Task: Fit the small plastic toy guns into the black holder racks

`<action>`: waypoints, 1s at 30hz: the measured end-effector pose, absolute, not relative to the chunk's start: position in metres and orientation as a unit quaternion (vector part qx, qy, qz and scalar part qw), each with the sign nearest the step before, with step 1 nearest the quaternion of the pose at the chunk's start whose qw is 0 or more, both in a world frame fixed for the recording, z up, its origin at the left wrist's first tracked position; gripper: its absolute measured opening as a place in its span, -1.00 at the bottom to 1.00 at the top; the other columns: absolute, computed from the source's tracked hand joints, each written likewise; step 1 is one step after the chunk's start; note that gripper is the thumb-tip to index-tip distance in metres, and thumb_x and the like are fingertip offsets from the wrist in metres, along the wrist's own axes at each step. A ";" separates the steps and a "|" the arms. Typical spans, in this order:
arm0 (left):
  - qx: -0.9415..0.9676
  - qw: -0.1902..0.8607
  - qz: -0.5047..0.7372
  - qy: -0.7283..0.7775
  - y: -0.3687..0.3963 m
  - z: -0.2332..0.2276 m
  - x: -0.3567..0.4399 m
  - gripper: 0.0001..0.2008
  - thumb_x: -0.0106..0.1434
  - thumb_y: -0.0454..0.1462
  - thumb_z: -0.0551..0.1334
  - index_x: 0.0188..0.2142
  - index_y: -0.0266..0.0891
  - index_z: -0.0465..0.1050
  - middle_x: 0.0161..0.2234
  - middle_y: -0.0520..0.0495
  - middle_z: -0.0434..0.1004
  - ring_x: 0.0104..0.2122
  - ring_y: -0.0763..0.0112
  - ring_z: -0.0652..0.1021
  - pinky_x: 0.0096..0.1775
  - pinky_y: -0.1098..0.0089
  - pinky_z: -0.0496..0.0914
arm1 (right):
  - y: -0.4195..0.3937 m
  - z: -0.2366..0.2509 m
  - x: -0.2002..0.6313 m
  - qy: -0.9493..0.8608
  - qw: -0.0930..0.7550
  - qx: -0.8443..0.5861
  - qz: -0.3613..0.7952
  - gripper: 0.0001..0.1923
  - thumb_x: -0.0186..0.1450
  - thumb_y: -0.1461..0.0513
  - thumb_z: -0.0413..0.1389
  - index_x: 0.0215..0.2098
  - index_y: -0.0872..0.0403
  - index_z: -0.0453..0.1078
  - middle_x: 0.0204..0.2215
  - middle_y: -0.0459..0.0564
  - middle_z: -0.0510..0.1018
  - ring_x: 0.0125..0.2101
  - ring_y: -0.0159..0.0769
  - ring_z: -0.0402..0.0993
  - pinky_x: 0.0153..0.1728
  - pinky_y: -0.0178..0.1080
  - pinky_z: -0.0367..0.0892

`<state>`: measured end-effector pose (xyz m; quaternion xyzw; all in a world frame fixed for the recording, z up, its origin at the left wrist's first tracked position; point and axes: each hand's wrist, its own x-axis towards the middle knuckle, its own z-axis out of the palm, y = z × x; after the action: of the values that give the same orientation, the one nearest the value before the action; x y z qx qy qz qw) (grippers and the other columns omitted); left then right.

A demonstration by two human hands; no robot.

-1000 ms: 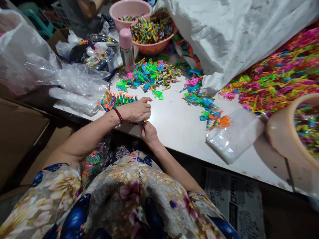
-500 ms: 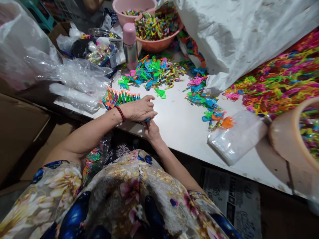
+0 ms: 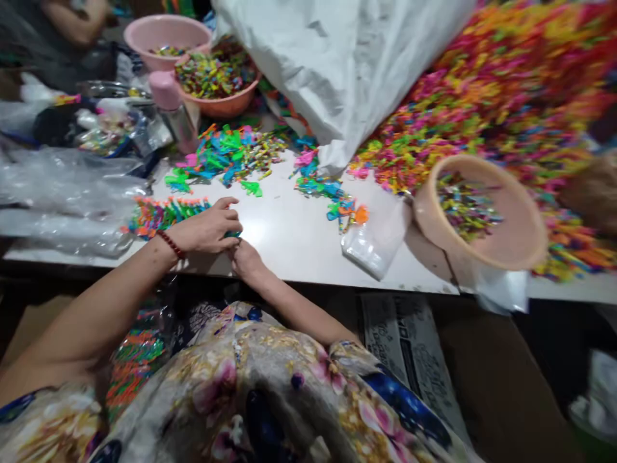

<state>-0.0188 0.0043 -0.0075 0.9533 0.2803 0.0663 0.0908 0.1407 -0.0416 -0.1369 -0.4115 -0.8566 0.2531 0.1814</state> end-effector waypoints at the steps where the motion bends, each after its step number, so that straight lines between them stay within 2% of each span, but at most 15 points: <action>1: 0.953 0.092 0.064 0.282 0.005 -0.008 -0.019 -0.72 0.44 -0.19 0.11 -0.27 -0.21 0.57 -0.32 -0.07 0.58 -0.14 0.25 0.53 0.40 -0.01 0.11 | -0.041 -0.134 0.146 -0.856 0.184 -0.412 0.253 -0.77 0.45 0.32 0.07 0.01 0.14 0.50 -0.11 0.09 0.61 -0.15 -0.24 0.54 -0.08 -0.30 0.43; 4: 0.951 0.097 0.067 0.286 0.006 -0.010 -0.020 -0.77 0.41 -0.23 0.13 -0.27 -0.22 0.54 -0.31 -0.10 0.59 -0.06 0.17 0.52 0.38 -0.04 0.15 | -0.035 -0.126 0.181 -0.851 0.198 -0.418 0.250 -0.81 0.45 0.28 0.12 0.00 0.09 0.51 -0.11 0.03 0.61 -0.12 -0.31 0.54 -0.02 -0.34 0.42; 7: 0.948 0.110 0.071 0.291 0.002 -0.012 -0.022 -0.84 0.36 -0.27 0.17 -0.24 -0.21 0.54 -0.27 -0.11 0.59 0.08 0.10 0.46 0.38 -0.06 0.16 | -0.016 -0.119 0.249 -0.812 0.187 -0.520 0.186 -0.74 0.48 0.26 0.07 0.08 0.11 0.48 -0.03 0.14 0.58 -0.03 -0.19 0.48 0.05 -0.21 0.38; 9: 0.948 0.123 0.068 0.287 0.000 -0.010 -0.022 -0.86 0.35 -0.30 0.18 -0.22 -0.18 0.54 -0.25 -0.10 0.59 0.12 0.11 0.45 0.39 -0.05 0.15 | 0.003 -0.115 0.301 -0.756 0.154 -0.627 0.109 -0.75 0.47 0.29 0.04 0.02 0.16 0.50 -0.04 0.23 0.55 -0.04 -0.10 0.43 0.02 -0.13 0.36; 12: 0.951 0.127 0.063 0.276 -0.003 -0.008 -0.020 -0.79 0.34 -0.32 0.20 -0.08 -0.17 0.56 -0.19 -0.10 0.62 0.16 0.14 0.46 0.41 -0.04 0.13 | 0.029 -0.109 0.365 -0.668 0.120 -0.734 -0.001 -0.75 0.44 0.26 0.07 -0.05 0.26 0.50 0.00 0.36 0.48 0.00 0.01 0.34 0.04 -0.03 0.29; 15: 0.955 0.095 0.040 0.277 -0.008 -0.009 -0.017 -0.71 0.33 -0.32 0.21 0.02 -0.16 0.55 -0.01 -0.12 0.62 0.27 0.14 0.41 0.45 -0.06 0.07 | 0.039 -0.107 0.391 -0.641 0.084 -0.763 -0.020 -0.72 0.41 0.26 0.10 -0.03 0.32 0.50 0.04 0.42 0.44 0.06 0.10 0.29 0.05 0.03 0.26; 19: 0.932 0.029 0.012 0.361 -0.022 -0.015 -0.009 -0.72 0.31 -0.36 0.22 -0.01 -0.18 0.57 0.31 -0.22 0.39 0.45 -0.11 0.14 0.39 -0.25 0.09 | 0.029 -0.111 0.378 -0.646 0.082 -0.759 0.007 -0.74 0.39 0.34 0.03 -0.07 0.29 0.51 0.03 0.37 0.47 0.03 0.03 0.33 0.03 -0.04 0.26; 21: 0.912 0.009 0.007 0.409 -0.029 -0.016 -0.001 -0.63 0.32 -0.35 0.22 0.11 -0.22 0.51 0.40 -0.30 0.25 0.48 -0.19 0.05 0.37 -0.28 0.13 | 0.019 -0.113 0.364 -0.645 0.105 -0.756 0.032 -0.75 0.39 0.34 0.01 -0.09 0.25 0.50 -0.02 0.33 0.50 -0.03 -0.02 0.38 -0.03 -0.10 0.28; 24: 0.885 -0.010 0.011 0.466 -0.035 -0.014 0.011 -0.47 0.41 -0.24 0.20 0.32 -0.36 0.31 0.46 -0.42 0.09 0.47 -0.23 0.07 0.38 -0.26 0.13 | 0.005 -0.114 0.343 -0.639 0.168 -0.742 0.113 -0.76 0.40 0.29 -0.01 -0.08 0.17 0.47 -0.13 0.24 0.56 -0.15 -0.09 0.44 -0.13 -0.15 0.29; 26: 0.874 -0.007 0.014 0.485 -0.034 -0.013 0.015 -0.42 0.44 -0.21 0.17 0.37 -0.43 0.25 0.45 -0.44 0.12 0.46 -0.20 0.12 0.40 -0.21 0.14 | -0.001 -0.114 0.330 -0.628 0.218 -0.723 0.188 -0.74 0.39 0.26 0.00 -0.03 0.12 0.44 -0.17 0.17 0.59 -0.21 -0.13 0.46 -0.16 -0.17 0.31; 28: 0.875 0.007 0.014 0.483 -0.033 -0.012 0.017 -0.43 0.45 -0.23 0.14 0.37 -0.46 0.24 0.40 -0.41 0.23 0.45 -0.11 0.17 0.43 -0.11 0.16 | -0.002 -0.115 0.316 -0.624 0.267 -0.687 0.261 -0.71 0.38 0.22 0.02 0.01 0.08 0.44 -0.18 0.11 0.62 -0.23 -0.16 0.48 -0.15 -0.17 0.33; 30: 0.878 0.020 0.015 0.477 -0.031 -0.011 0.017 -0.44 0.44 -0.26 0.12 0.36 -0.48 0.25 0.36 -0.39 0.32 0.43 -0.04 0.22 0.45 -0.03 0.16 | -0.001 -0.116 0.302 -0.624 0.309 -0.642 0.320 -0.72 0.36 0.18 0.04 -0.03 0.06 0.45 -0.21 0.05 0.63 -0.23 -0.19 0.49 -0.13 -0.16 0.36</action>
<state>0.0166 -0.0312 -0.0111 0.8784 0.4774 0.0148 0.0199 0.3018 -0.0007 -0.1156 -0.6422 -0.6241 0.3201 0.3090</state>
